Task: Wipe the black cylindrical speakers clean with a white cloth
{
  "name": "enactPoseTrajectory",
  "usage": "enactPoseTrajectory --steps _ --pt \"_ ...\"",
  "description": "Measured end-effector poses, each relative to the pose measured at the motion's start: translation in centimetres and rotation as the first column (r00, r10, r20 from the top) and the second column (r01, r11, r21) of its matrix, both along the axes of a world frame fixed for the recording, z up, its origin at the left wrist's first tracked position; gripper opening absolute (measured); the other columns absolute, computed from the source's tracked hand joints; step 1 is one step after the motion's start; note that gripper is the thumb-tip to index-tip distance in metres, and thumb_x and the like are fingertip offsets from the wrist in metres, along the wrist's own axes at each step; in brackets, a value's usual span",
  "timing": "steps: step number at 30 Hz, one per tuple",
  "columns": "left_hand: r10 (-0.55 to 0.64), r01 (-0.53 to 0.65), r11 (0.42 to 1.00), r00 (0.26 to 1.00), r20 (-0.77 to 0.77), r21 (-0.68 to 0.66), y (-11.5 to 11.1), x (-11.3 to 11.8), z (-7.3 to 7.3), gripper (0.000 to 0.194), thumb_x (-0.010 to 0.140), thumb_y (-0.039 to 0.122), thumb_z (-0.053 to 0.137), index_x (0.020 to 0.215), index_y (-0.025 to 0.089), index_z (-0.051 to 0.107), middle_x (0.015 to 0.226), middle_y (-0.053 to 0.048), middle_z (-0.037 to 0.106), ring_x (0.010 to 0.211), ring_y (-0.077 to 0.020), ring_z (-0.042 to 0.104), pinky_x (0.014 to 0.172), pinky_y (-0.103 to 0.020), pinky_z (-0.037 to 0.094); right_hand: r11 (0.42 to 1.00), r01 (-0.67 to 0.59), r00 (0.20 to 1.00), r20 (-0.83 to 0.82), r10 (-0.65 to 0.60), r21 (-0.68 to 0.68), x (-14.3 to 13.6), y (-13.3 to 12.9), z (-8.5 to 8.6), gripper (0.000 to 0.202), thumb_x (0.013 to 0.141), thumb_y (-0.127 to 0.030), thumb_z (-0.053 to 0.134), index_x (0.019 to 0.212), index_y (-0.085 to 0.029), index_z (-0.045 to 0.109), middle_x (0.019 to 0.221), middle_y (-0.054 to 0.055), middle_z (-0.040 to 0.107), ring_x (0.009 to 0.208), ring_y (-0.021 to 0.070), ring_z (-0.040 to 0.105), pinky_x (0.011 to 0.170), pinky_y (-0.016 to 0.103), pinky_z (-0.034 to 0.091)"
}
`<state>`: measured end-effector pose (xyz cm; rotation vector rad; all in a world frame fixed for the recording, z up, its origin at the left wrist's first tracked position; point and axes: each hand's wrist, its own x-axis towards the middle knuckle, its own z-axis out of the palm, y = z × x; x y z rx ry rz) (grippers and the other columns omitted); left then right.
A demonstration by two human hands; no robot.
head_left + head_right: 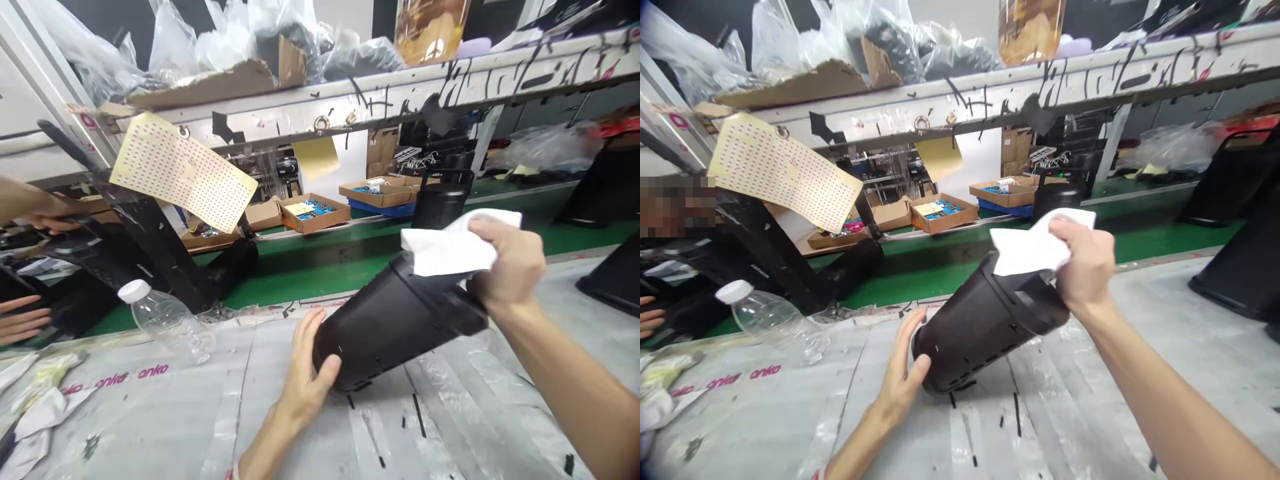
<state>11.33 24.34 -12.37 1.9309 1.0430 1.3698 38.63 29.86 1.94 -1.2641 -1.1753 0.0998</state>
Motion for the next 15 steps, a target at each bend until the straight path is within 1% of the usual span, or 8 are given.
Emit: enactPoseTrajectory --steps 2,4,5,8,10,12,14,15 --pt "0.005 0.004 0.997 0.993 -0.116 0.081 0.4 1.6 2.9 0.083 0.081 0.06 0.066 0.15 0.036 0.028 0.161 -0.007 0.026 0.149 -0.0338 0.023 0.121 -0.06 0.021 0.993 -0.121 0.992 -0.042 0.121 0.017 -2.3 0.1 1.8 0.02 0.073 -0.032 0.045 0.057 -0.023 0.036 0.062 0.003 0.04 0.067 0.0171 0.045 0.062 0.029 0.038" --pt "0.064 -0.06 0.998 0.989 -0.137 0.037 1.0 3.5 5.9 0.122 0.062 0.065 0.081 0.155 0.034 0.009 0.166 -0.009 0.012 0.152 -0.0364 0.013 0.121 -0.061 0.02 0.965 -0.264 0.962 -0.066 0.263 0.003 -4.4 0.3 3.2 0.027 0.076 -0.034 0.045 0.054 -0.022 0.037 0.054 0.001 0.036 0.055 0.0134 0.039 0.051 0.026 0.033" --pt "0.093 -0.092 0.996 0.986 -0.136 0.01 1.4 4.4 7.3 0.135 0.055 0.064 0.085 0.156 0.03 0.003 0.166 -0.011 0.01 0.152 -0.0376 0.012 0.121 -0.061 0.02 0.943 -0.332 0.941 -0.072 0.329 -0.021 -5.1 0.6 3.8 0.029 0.077 -0.036 0.047 0.054 -0.021 0.04 0.052 0.0 0.037 0.052 0.0125 0.038 0.047 0.025 0.031" --pt "0.124 -0.128 0.991 0.987 -0.102 -0.026 2.7 5.6 9.6 0.134 0.055 0.048 0.089 0.156 0.025 0.005 0.161 -0.015 0.026 0.147 -0.037 0.028 0.119 -0.057 0.029 0.879 -0.459 0.888 -0.089 0.45 -0.132 -5.0 1.9 5.4 0.031 0.076 -0.042 0.057 0.059 -0.016 0.056 0.054 0.002 0.051 0.049 0.0136 0.045 0.044 0.025 0.033" --pt "0.109 -0.11 0.994 0.993 -0.044 -0.022 3.5 5.0 9.7 0.124 0.058 0.04 0.087 0.155 0.024 0.011 0.157 -0.015 0.034 0.143 -0.0351 0.035 0.118 -0.053 0.032 0.903 -0.407 0.913 -0.103 0.396 -0.135 -3.3 2.7 5.9 0.028 0.076 -0.039 0.061 0.065 -0.013 0.062 0.064 0.006 0.06 0.055 0.0165 0.052 0.049 0.027 0.04" --pt "0.077 -0.077 0.997 0.996 0.042 -0.015 4.2 3.8 9.2 0.118 0.061 0.037 0.085 0.154 0.024 0.013 0.154 -0.014 0.039 0.14 -0.0331 0.041 0.118 -0.051 0.033 0.976 -0.216 0.97 -0.118 0.213 -0.009 -1.5 2.6 5.4 0.027 0.082 -0.037 0.057 0.071 -0.013 0.063 0.074 0.008 0.064 0.066 0.019 0.057 0.06 0.03 0.046" --pt "0.021 -0.021 1.0 0.993 0.116 -0.005 4.6 2.8 8.6 0.112 0.065 0.036 0.083 0.153 0.025 0.014 0.15 -0.013 0.043 0.136 -0.0312 0.046 0.117 -0.049 0.034 0.987 -0.007 0.989 -0.147 0.031 0.159 -0.8 1.6 3.4 0.027 0.089 -0.038 0.052 0.083 -0.015 0.064 0.086 0.008 0.066 0.082 0.0213 0.061 0.077 0.033 0.048" --pt "-0.007 0.007 1.0 0.99 0.138 0.001 4.7 2.4 8.3 0.111 0.066 0.036 0.082 0.153 0.025 0.014 0.149 -0.013 0.044 0.136 -0.0307 0.046 0.117 -0.048 0.034 0.972 0.023 0.993 -0.118 0.005 0.235 -1.0 0.8 2.1 0.026 0.092 -0.038 0.049 0.092 -0.016 0.065 0.095 0.008 0.067 0.092 0.0222 0.062 0.086 0.033 0.048"
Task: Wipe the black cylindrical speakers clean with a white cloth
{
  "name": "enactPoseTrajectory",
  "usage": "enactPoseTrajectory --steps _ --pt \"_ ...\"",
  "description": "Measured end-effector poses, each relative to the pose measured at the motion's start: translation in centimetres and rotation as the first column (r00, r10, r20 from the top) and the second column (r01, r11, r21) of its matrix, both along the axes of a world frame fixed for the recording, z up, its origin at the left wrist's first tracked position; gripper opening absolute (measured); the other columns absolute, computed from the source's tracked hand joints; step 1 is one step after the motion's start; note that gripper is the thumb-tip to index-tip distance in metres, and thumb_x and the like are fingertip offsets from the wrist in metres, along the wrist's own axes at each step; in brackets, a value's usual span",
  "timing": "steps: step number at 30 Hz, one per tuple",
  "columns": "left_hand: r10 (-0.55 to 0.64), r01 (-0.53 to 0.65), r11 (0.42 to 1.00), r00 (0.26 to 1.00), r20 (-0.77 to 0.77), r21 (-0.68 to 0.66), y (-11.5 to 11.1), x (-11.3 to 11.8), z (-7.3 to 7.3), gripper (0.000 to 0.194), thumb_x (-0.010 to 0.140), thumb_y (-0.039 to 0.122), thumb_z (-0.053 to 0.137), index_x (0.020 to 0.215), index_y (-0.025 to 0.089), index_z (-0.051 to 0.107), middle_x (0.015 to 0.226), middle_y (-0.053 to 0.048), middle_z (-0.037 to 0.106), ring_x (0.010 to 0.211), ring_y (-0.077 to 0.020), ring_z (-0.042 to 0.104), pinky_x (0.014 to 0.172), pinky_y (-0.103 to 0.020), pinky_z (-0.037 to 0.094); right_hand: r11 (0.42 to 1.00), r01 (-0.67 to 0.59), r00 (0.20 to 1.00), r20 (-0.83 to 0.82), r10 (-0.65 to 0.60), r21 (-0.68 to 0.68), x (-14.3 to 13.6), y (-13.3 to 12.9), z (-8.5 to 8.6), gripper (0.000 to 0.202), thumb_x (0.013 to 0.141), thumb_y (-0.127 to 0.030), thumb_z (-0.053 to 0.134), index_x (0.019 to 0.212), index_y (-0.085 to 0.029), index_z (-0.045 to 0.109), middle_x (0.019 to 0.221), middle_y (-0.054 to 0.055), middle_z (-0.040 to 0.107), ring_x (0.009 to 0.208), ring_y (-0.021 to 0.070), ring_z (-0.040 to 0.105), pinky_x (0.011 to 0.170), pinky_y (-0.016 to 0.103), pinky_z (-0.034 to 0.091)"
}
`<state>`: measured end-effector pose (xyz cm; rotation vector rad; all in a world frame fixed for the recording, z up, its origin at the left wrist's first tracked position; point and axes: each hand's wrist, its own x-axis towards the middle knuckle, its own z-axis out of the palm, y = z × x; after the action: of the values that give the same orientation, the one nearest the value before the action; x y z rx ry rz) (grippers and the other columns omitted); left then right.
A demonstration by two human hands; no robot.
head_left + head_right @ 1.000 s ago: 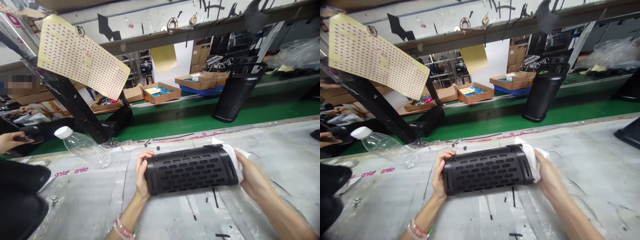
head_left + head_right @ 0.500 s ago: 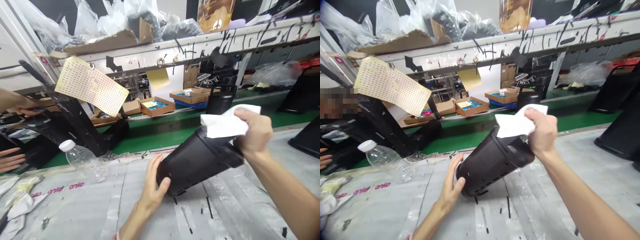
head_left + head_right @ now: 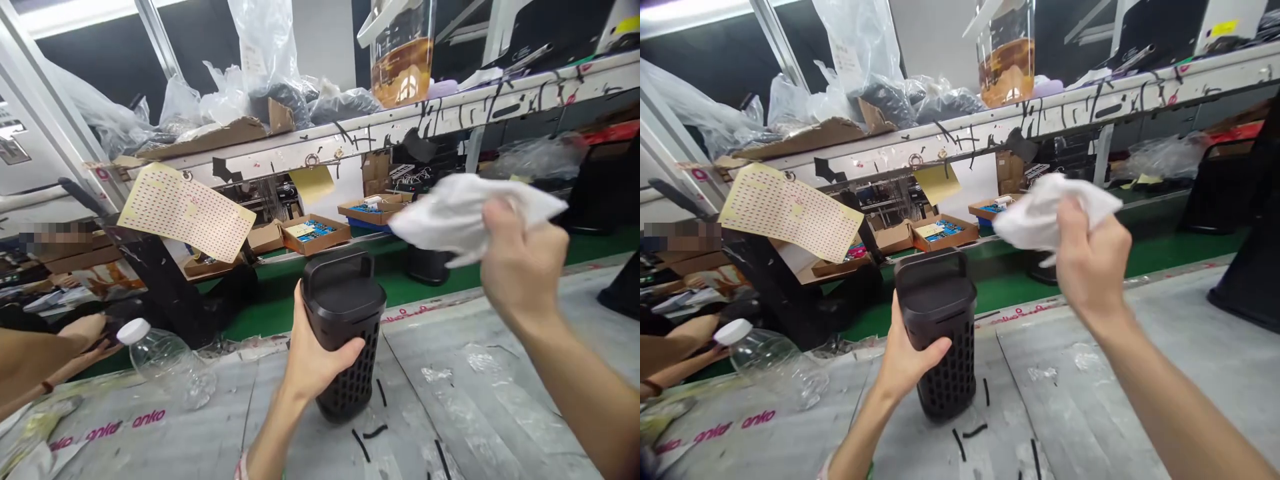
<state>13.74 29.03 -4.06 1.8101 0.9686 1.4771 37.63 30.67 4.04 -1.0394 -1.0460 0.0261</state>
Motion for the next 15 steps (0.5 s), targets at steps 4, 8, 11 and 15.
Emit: enactPoseTrajectory --steps 4,8,11,15 --pt "-0.082 0.08 0.995 0.996 0.029 0.057 0.2 -0.1 -0.2 0.106 0.068 0.036 0.081 0.151 0.023 0.017 0.149 -0.014 0.042 0.138 -0.0316 0.043 0.119 -0.048 0.031 0.942 -0.324 0.741 0.641 0.198 0.084 -3.4 -2.8 -4.6 0.031 0.094 -0.025 0.05 0.123 -0.017 0.061 0.124 0.009 0.064 0.119 0.0249 0.058 0.102 0.038 0.047" --pt "-0.12 0.118 0.988 0.992 0.023 0.098 0.2 0.6 0.4 0.105 0.066 0.034 0.082 0.15 0.021 0.02 0.151 -0.016 0.038 0.14 -0.0339 0.04 0.12 -0.05 0.03 0.954 -0.3 0.479 0.862 0.167 -0.018 -6.4 -3.2 -3.5 0.035 0.1 -0.017 0.036 0.127 -0.012 0.058 0.128 0.012 0.063 0.117 0.0252 0.059 0.097 0.042 0.051" --pt "-0.13 0.136 0.982 0.99 -0.058 0.13 0.6 0.6 0.8 0.103 0.064 0.031 0.083 0.148 0.024 0.025 0.146 -0.013 0.044 0.137 -0.0323 0.043 0.119 -0.048 0.032 0.928 -0.303 0.412 0.848 0.334 -0.218 -7.5 -2.7 -1.0 0.035 0.103 -0.024 0.032 0.111 -0.015 0.064 0.114 0.009 0.068 0.104 0.0248 0.063 0.089 0.042 0.053" --pt "-0.166 0.183 0.971 0.979 -0.121 0.153 1.4 -0.4 0.7 0.099 0.062 0.033 0.083 0.146 0.024 0.031 0.143 -0.011 0.049 0.135 -0.0324 0.046 0.118 -0.048 0.033 0.857 -0.442 0.368 0.818 0.443 -0.265 -6.8 -3.4 -0.5 0.033 0.103 -0.023 0.034 0.115 -0.014 0.064 0.121 0.009 0.066 0.115 0.0224 0.06 0.103 0.039 0.046"
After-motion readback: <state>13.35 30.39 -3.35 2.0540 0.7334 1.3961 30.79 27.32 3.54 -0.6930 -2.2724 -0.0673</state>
